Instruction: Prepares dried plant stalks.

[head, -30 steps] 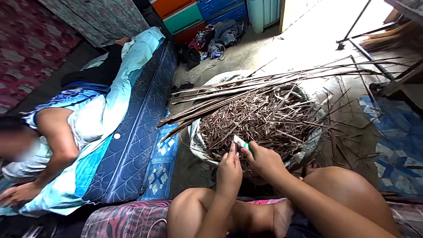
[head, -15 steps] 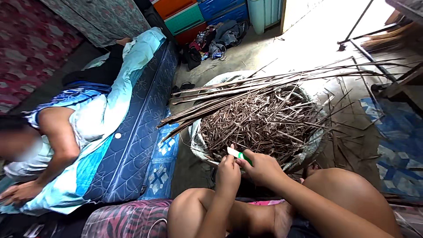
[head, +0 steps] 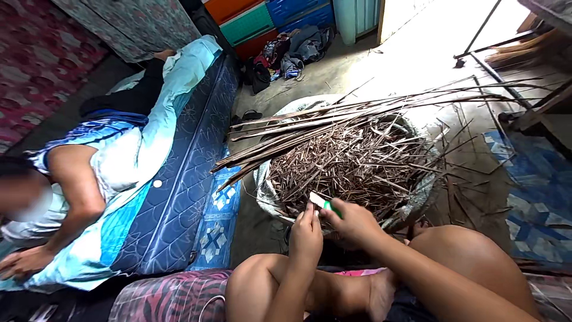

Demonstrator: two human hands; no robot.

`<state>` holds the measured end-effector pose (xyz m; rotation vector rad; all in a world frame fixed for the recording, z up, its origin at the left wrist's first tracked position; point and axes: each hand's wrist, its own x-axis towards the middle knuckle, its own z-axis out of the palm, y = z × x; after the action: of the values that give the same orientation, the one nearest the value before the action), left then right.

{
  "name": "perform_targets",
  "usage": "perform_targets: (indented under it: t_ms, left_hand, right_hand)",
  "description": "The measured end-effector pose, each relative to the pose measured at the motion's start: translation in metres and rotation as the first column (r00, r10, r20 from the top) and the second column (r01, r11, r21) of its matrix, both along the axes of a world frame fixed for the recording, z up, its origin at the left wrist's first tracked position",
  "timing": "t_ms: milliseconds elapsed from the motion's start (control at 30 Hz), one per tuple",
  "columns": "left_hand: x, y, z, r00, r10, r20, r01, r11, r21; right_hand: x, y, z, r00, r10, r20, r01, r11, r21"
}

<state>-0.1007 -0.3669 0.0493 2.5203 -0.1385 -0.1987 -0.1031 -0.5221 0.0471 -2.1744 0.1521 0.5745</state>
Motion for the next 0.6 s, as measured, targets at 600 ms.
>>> perform_targets:
  t_ms: [600]
  left_hand:
    - [-0.005, 0.002, 0.001, 1.0, 0.018, 0.023, -0.018, 1.0, 0.016]
  right_hand:
    - [0.002, 0.003, 0.001, 1.0, -0.01, 0.022, 0.01, 1.0, 0.013]
